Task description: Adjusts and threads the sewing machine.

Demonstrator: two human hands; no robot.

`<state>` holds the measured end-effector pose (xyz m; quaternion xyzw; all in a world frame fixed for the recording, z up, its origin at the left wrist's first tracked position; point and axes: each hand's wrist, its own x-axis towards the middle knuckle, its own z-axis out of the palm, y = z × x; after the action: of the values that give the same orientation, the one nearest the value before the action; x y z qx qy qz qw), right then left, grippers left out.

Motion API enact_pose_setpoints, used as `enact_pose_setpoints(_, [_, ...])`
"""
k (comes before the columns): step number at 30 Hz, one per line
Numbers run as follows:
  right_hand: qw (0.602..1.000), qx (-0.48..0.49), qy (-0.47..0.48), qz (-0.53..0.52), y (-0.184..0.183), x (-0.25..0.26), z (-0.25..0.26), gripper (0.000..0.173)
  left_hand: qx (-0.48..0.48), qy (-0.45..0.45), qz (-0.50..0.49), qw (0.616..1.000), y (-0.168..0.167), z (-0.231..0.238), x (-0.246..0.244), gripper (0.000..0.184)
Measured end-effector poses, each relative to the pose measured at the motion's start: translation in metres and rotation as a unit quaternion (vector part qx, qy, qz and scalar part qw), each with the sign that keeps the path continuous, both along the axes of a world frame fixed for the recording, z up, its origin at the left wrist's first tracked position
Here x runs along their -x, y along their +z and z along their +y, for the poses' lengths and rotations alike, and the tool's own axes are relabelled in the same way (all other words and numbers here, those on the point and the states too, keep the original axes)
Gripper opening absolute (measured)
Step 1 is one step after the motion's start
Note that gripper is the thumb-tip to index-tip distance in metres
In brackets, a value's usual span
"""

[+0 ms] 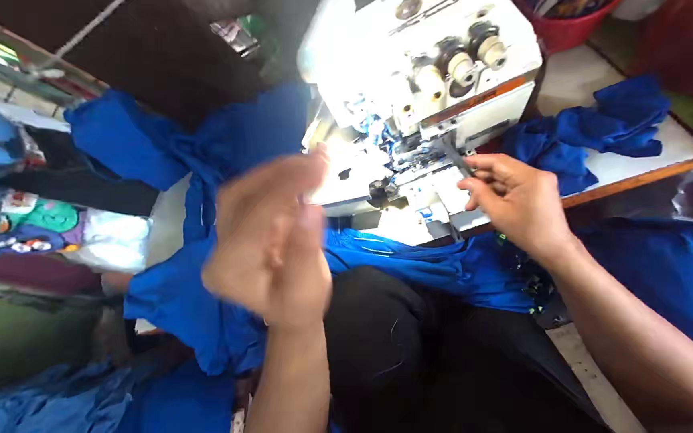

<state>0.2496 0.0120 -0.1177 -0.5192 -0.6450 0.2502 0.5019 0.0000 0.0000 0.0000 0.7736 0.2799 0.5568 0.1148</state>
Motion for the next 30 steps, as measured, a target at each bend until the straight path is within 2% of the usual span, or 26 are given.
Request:
enact_pose_setpoints(1, [1.000,-0.007,0.001,-0.007,0.001,0.005,0.003,0.024,0.050,0.017,-0.057,0.997,-0.001,0.018,0.003,0.027])
enact_pose_setpoints(3, [0.999,-0.031,0.002,-0.028,0.001,0.014,0.011,0.019,0.132,0.118,-0.157,0.972,-0.004,0.050,0.005,0.033])
enact_pose_setpoints(5, [0.997,-0.059,-0.005,-0.055,-0.001,0.022,0.019,0.018,0.163,0.206,-0.192,0.946,-0.018,0.077,0.008,0.038])
enact_pose_setpoints(7, [0.994,-0.080,-0.010,-0.076,-0.005,0.027,0.027,0.017,0.171,0.246,-0.143,0.943,-0.042,0.093,0.015,0.047])
enact_pose_setpoints(10, [0.989,-0.100,-0.024,-0.105,-0.009,0.031,0.037,0.016,0.165,0.297,0.037,0.940,-0.068,0.103,0.023,0.049])
enact_pose_setpoints(13, [0.986,-0.103,-0.034,-0.125,-0.010,0.034,0.042,0.015,0.117,0.355,0.202,0.905,-0.067,0.105,0.015,0.051])
enact_pose_setpoints(15, [0.986,-0.102,-0.037,-0.127,-0.010,0.036,0.045,0.014,0.085,0.340,0.260,0.900,-0.068,0.106,0.013,0.051])
enact_pose_setpoints(22, [0.989,-0.082,-0.035,-0.119,-0.014,0.036,0.051,0.013,0.099,0.328,0.298,0.891,-0.069,0.111,0.015,0.044])
enact_pose_setpoints(30, [0.989,-0.069,-0.032,-0.124,-0.017,0.038,0.051,0.012,0.152,0.344,0.266,0.888,-0.067,0.109,0.016,0.049])
